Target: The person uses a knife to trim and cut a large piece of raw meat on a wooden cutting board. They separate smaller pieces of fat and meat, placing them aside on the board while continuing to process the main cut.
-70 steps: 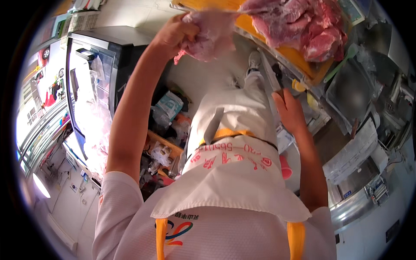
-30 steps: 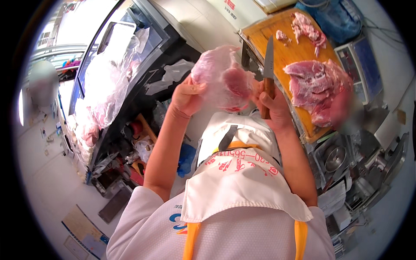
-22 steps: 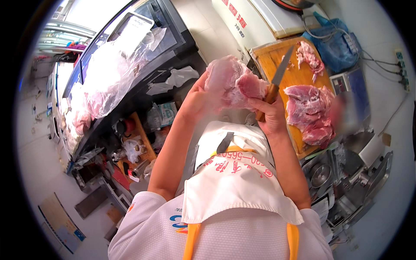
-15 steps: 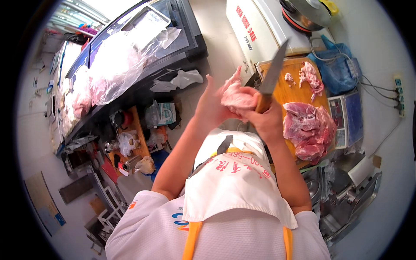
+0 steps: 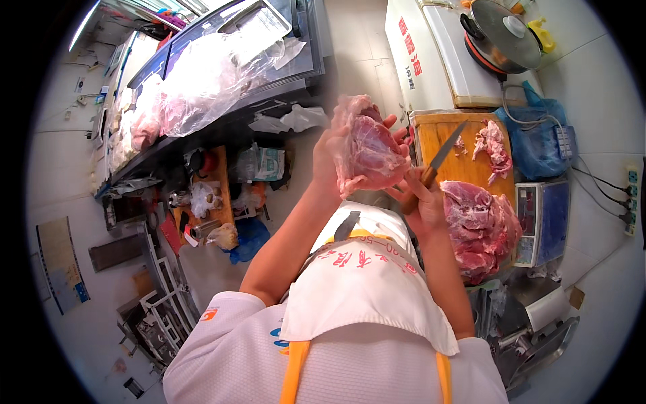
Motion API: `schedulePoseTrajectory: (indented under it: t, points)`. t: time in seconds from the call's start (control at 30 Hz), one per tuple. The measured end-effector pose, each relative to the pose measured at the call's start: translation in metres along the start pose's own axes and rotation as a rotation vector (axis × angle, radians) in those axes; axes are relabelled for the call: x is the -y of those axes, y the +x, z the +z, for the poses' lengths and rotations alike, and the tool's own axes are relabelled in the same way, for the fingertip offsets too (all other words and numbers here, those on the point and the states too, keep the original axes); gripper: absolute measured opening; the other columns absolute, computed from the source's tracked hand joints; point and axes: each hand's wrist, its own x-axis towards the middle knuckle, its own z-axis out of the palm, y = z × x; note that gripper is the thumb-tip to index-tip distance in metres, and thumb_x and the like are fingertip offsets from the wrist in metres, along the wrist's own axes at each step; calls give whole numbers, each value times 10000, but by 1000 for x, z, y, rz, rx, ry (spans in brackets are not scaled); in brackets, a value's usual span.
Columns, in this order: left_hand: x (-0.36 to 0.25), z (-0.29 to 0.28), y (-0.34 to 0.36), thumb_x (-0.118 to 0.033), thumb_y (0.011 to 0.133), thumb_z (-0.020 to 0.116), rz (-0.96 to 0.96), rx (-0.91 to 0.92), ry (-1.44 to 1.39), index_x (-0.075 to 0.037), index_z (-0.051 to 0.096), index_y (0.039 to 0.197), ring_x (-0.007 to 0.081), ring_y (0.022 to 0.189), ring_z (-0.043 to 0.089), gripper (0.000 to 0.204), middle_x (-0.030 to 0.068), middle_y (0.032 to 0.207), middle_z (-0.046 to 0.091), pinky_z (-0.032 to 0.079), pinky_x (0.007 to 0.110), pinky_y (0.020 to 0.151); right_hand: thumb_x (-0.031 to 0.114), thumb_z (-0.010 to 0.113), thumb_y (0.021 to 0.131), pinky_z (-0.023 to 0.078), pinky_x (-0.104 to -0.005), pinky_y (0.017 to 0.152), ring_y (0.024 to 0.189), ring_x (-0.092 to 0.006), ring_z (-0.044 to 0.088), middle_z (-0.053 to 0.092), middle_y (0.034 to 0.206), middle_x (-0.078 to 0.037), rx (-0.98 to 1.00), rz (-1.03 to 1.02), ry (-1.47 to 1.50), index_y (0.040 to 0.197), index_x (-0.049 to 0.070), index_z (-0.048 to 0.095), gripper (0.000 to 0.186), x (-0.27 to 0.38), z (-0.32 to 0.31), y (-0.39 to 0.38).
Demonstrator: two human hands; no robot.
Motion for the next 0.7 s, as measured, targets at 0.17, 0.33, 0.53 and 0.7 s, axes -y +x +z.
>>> schedulePoseTrajectory:
  t: [0.17,0.33,0.53,0.7]
  points:
    - [18,11,6,-357,881,699,342,-153,372,-97,506,1595,429,1490,550,784,215,1584,572,445,635,1262,22,739,1070,585,-381,1081,1344,-242,672,705,1262,-112,47,-127,119,1017,137,555,224,7,19,18]
    - [-2,-17,5,-309,884,696,333,2,234,-110,568,1568,414,1526,519,724,206,1595,589,433,645,1270,-75,774,1005,574,-345,1050,1275,-246,720,676,1129,-75,79,-296,-137,973,130,521,327,34,33,27]
    - [-14,-15,10,-364,880,706,276,62,129,-158,570,1564,479,1536,472,727,202,1639,538,437,670,1254,-76,814,970,560,-273,910,1173,-189,732,666,1051,-53,112,-400,-461,962,111,527,343,52,42,61]
    - [-62,-24,7,-452,933,650,126,169,26,-121,500,1583,472,1584,388,745,198,1677,459,437,718,1228,-64,819,961,589,-255,810,1075,-122,719,709,1061,-59,96,-377,-655,905,76,518,337,55,98,88]
